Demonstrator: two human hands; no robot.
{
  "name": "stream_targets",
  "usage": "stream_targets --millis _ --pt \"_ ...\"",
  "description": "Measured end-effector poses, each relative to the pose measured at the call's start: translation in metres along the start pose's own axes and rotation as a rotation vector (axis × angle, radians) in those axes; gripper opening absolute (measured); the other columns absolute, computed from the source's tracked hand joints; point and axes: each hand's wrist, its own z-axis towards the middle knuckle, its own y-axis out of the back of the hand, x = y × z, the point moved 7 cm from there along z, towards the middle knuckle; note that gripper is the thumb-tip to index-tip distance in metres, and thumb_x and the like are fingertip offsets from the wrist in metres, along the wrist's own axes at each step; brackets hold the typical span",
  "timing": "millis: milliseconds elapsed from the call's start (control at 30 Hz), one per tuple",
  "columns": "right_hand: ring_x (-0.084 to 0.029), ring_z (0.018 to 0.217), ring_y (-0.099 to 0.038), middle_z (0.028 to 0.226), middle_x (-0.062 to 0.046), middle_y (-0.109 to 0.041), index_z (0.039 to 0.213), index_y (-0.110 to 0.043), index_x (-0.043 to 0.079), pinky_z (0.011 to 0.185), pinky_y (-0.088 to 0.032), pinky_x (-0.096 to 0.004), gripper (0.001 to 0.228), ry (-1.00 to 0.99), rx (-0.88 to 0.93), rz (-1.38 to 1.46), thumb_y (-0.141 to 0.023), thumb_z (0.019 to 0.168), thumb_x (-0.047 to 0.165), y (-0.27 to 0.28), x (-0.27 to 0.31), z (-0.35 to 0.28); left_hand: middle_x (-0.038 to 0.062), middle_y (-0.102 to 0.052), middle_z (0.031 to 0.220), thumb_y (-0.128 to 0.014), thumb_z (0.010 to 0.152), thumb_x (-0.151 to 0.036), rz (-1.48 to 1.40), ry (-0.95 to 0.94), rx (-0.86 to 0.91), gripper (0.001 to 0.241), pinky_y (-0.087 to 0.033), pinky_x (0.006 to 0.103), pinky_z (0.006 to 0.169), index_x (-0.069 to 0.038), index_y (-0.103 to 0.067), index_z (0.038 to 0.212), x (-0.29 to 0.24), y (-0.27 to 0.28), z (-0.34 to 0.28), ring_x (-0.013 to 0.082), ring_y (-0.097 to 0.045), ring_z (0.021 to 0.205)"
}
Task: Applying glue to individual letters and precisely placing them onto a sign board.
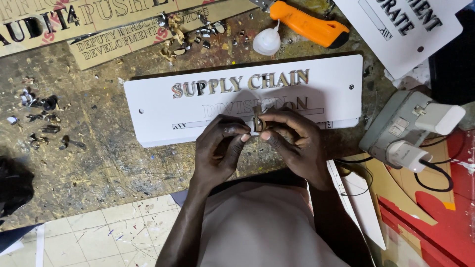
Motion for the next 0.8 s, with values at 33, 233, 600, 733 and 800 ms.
stream_targets --millis 33,233,600,733,800 --pt "-0.027 0.105 -0.076 0.108 -0.019 -0.074 0.137 -0.075 -0.006 0.097 -0.071 -0.053 0.033 0.0 0.0 0.0 -0.079 0.105 0.002 -0.0004 -0.0003 0.0002 0.017 -0.073 0.104 -0.071 0.107 0.008 0.0 0.0 0.0 0.013 -0.065 0.0486 0.087 0.0 -0.076 0.116 -0.0006 0.0 0.0006 0.037 -0.078 0.101" --pt "-0.027 0.105 -0.077 0.107 -0.019 -0.075 0.134 -0.076 -0.007 0.096 -0.071 -0.051 0.032 0.002 -0.007 -0.008 -0.081 0.104 0.001 0.0005 -0.0018 0.0008 0.018 -0.075 0.105 -0.074 0.105 0.008 0.009 -0.009 -0.005 0.014 -0.067 0.0481 0.087 0.001 -0.078 0.116 -0.002 -0.0007 0.002 0.0378 -0.079 0.103" --pt "-0.028 0.106 -0.076 0.106 -0.02 -0.075 0.134 -0.077 -0.004 0.094 -0.071 -0.051 0.03 -0.015 0.005 -0.015 -0.08 0.105 0.003 -0.0033 -0.0073 -0.0014 0.018 -0.075 0.103 -0.076 0.105 0.009 0.021 -0.016 -0.017 0.014 -0.066 0.0481 0.086 0.001 -0.079 0.116 0.0012 -0.0031 0.0002 0.0368 -0.08 0.102" --pt "-0.029 0.106 -0.077 0.105 -0.021 -0.076 0.133 -0.077 -0.004 0.094 -0.071 -0.053 0.029 -0.029 0.018 -0.029 -0.079 0.105 0.004 -0.0039 -0.0019 0.0007 0.017 -0.075 0.102 -0.076 0.105 0.009 0.021 -0.013 -0.023 0.014 -0.066 0.0473 0.085 0.001 -0.079 0.117 0.0019 -0.0029 0.0004 0.036 -0.08 0.102" --pt "-0.031 0.107 -0.079 0.106 -0.022 -0.077 0.133 -0.076 -0.004 0.094 -0.071 -0.054 0.029 -0.051 0.032 -0.013 -0.079 0.106 0.005 -0.0039 -0.0027 0.0012 0.016 -0.075 0.102 -0.076 0.106 0.008 0.023 -0.014 -0.032 0.014 -0.066 0.0463 0.083 0.0 -0.078 0.117 0.0005 -0.0022 0.0009 0.0355 -0.08 0.102"
